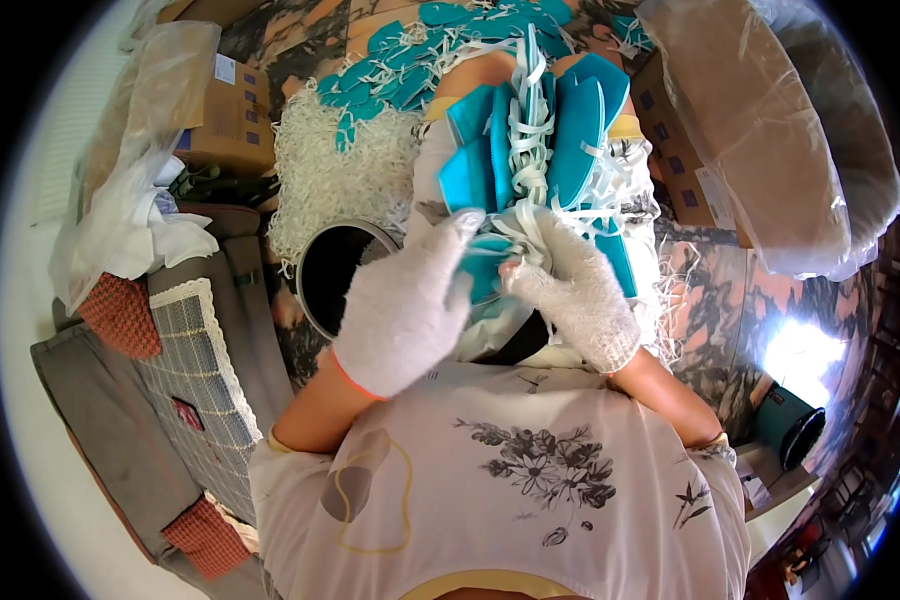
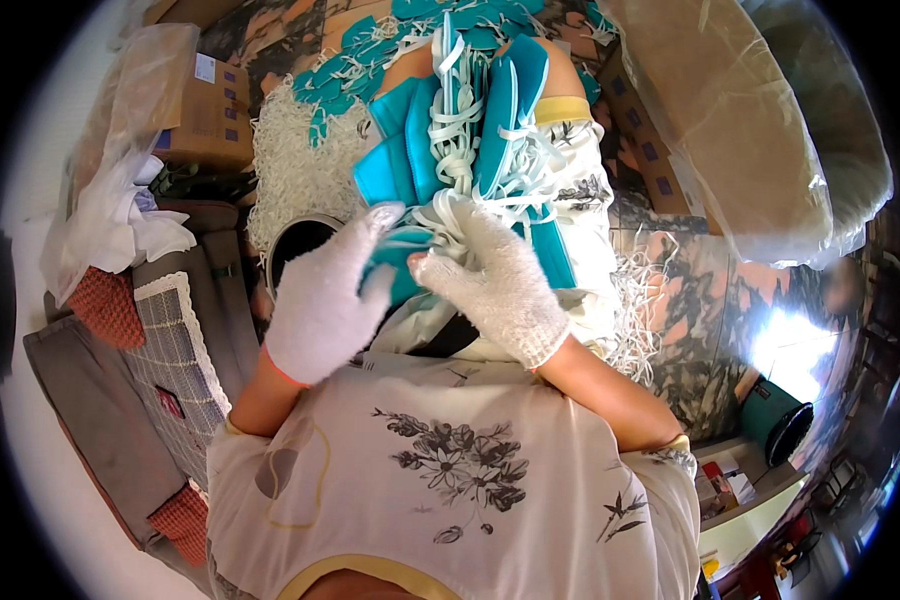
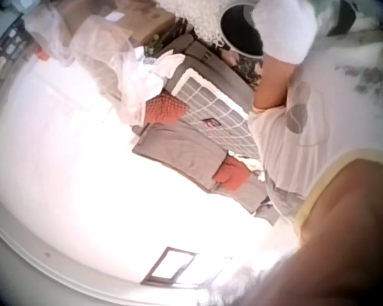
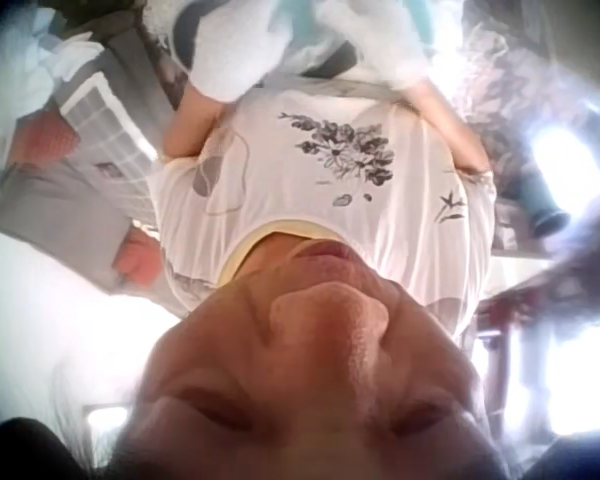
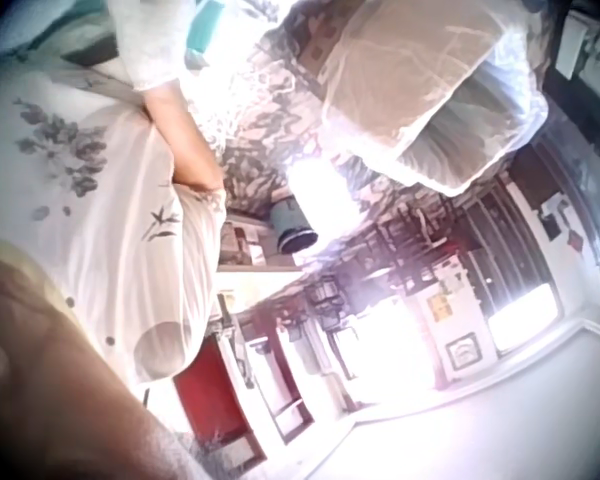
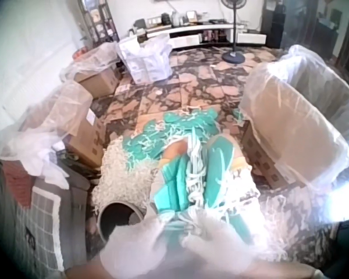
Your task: The person assembles face masks by hand. They pick up teal fabric masks and white elastic straps from a pile on their lap, joining them together and placing the items aside while sitting on a tiled floor.
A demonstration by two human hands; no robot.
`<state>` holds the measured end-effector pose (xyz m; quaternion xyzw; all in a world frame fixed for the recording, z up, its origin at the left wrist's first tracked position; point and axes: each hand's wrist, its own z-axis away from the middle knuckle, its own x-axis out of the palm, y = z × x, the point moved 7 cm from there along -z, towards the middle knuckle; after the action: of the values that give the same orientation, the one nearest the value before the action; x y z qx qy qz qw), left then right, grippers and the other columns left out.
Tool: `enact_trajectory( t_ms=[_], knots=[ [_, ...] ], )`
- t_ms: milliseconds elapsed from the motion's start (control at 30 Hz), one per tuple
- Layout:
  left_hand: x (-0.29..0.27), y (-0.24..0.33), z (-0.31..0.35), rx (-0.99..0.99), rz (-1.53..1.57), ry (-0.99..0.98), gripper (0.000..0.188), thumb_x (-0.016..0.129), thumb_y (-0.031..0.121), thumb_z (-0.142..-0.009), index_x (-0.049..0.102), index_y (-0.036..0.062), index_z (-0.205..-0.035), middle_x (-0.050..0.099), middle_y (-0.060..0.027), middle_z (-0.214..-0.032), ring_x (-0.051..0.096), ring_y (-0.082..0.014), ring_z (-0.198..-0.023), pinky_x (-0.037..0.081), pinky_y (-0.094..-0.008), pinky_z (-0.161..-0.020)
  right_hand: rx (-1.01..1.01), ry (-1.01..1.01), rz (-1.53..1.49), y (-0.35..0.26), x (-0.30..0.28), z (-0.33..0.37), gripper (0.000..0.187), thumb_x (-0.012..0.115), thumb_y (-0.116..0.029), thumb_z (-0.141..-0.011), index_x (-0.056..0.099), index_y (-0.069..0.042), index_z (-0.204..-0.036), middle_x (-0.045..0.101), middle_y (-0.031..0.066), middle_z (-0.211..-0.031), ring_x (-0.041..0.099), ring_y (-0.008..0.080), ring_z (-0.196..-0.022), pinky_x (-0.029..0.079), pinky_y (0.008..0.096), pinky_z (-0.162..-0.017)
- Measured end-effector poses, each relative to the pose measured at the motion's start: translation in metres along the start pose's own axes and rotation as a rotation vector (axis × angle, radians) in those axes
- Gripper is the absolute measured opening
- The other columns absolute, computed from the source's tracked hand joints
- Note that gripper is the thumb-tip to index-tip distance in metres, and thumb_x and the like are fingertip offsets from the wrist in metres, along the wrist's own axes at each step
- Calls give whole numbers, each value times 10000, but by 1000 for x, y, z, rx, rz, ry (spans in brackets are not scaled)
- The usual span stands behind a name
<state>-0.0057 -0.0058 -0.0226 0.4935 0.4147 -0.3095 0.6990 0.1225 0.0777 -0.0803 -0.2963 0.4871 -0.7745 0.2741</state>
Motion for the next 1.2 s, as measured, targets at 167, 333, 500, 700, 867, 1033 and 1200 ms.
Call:
enact_trajectory(
  t_ms=[167,333,500,700,867,1033,1200],
  knots=[
    [-13,-14,-3,185,336,168,332,634,31,-825,611,110,-1147,671,-146,-840,658,-347,-714,528,-403,-634,-223,-3,733,-19,-13,5,322,733,-104,-786,653,-28,-1089,644,173,-983,646,324,-807,519,385,-706],
    [3,-17,2,-4,145,-133,259,625,59,-855,617,50,-1114,675,-139,-1005,663,-330,-860,522,-384,-743,-460,0,700,-36,-6,8,132,696,-96,-834,690,-37,-952,635,144,-948,633,350,-806,517,392,-707],
    [-7,21,-6,259,-45,43,217,675,161,-865,609,82,-1056,649,-142,-924,636,-329,-825,499,-404,-701,-428,-100,829,-30,2,5,120,684,-99,-845,685,-44,-951,624,144,-954,631,339,-834,515,389,-725],
    [12,-12,-4,90,208,145,112,610,152,-908,628,57,-965,616,-154,-847,633,-351,-703,500,-413,-609,-515,-143,554,-47,-14,15,153,636,-40,-885,684,-31,-1029,646,114,-1060,643,259,-934,517,352,-802],
    [16,11,-5,369,-43,91,123,594,200,-895,656,101,-934,588,-86,-775,618,-290,-722,511,-387,-618,-266,-354,51,-29,2,30,218,625,-166,-974,639,1,-1112,632,66,-970,571,115,-848,490,254,-765],
    [37,7,13,459,-22,-9,142,602,181,-845,650,96,-948,600,-73,-806,621,-281,-763,510,-381,-639,111,-324,-98,-11,-8,52,227,664,-179,-942,645,-4,-1087,644,34,-885,596,112,-821,512,294,-757],
    [19,-37,28,238,-81,77,187,643,158,-789,673,95,-962,662,-75,-887,644,-274,-712,498,-379,-585,139,15,162,-28,-45,81,112,603,1,-884,668,37,-969,667,58,-756,609,110,-635,488,263,-562]
  ],
)
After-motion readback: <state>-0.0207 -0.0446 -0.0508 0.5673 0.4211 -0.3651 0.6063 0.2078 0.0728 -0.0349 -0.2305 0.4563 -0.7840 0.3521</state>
